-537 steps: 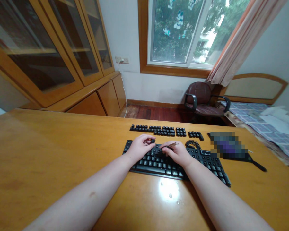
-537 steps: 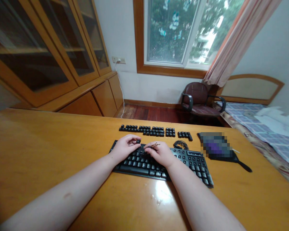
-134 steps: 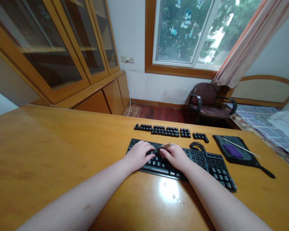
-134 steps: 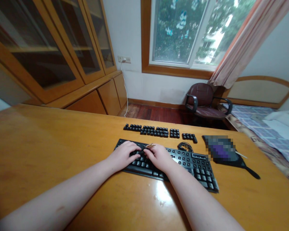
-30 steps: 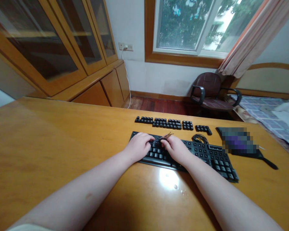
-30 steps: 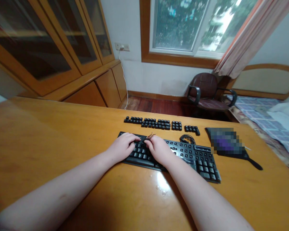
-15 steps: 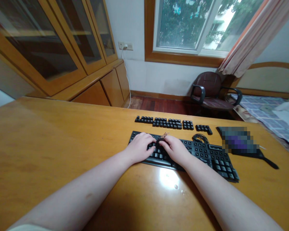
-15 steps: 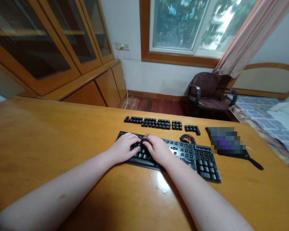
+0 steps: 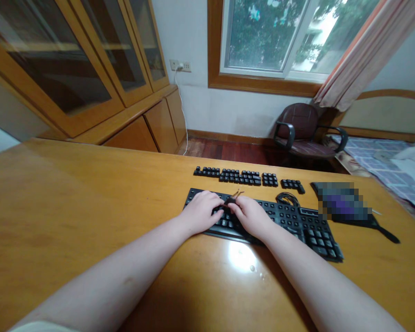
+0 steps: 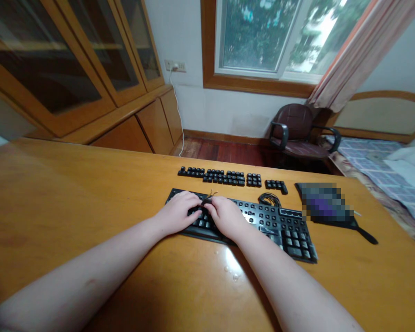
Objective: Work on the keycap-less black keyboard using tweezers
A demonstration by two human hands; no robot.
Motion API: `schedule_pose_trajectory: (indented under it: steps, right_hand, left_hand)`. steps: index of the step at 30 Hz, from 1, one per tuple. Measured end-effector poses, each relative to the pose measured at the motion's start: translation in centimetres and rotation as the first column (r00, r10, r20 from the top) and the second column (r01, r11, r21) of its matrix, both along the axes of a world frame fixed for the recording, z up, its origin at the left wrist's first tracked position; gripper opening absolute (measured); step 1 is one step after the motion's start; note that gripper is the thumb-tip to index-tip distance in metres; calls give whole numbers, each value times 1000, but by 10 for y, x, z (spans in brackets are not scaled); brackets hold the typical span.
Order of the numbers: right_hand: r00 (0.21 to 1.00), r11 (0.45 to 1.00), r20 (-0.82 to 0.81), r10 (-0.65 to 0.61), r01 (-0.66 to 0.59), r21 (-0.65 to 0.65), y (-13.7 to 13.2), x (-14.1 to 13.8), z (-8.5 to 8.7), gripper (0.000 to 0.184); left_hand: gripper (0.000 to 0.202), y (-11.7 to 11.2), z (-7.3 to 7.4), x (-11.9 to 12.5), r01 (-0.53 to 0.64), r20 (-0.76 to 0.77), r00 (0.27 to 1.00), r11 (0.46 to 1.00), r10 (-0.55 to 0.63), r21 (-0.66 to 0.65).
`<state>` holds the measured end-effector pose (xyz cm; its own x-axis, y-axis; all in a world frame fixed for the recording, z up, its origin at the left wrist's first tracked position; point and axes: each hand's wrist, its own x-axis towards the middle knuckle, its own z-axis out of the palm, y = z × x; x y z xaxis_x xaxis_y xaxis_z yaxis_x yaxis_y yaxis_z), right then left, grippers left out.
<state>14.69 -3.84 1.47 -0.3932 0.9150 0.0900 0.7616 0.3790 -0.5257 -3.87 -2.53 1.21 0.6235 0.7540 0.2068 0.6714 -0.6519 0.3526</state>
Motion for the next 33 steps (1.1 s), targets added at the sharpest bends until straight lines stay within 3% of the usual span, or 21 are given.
schedule_pose_trajectory:
  steps: [7, 15, 21, 27, 33]
  right_hand:
    - [998, 1000, -67, -15, 14, -22, 0, 0, -1, 28]
    - [993, 962, 55, 103, -114, 248, -4, 3, -8, 25]
    - [987, 927, 38, 156, -159, 340, -6, 5, -11, 23]
    - [998, 942, -32, 59, -45, 332, -6, 5, -10, 29]
    - [986, 952, -165, 29, 23, 304, -4, 9, -11, 28]
  left_hand:
    - [16, 1, -4, 0, -3, 15, 1000, 1000, 3, -1]
    - [14, 6, -8, -1, 45, 82, 996, 999, -43, -26]
    - [15, 5, -11, -1, 44, 108, 993, 999, -41, -19]
    - [17, 6, -12, 0, 87, 129, 988, 996, -84, -17]
    - [20, 3, -9, -2, 38, 184, 982, 999, -37, -2]
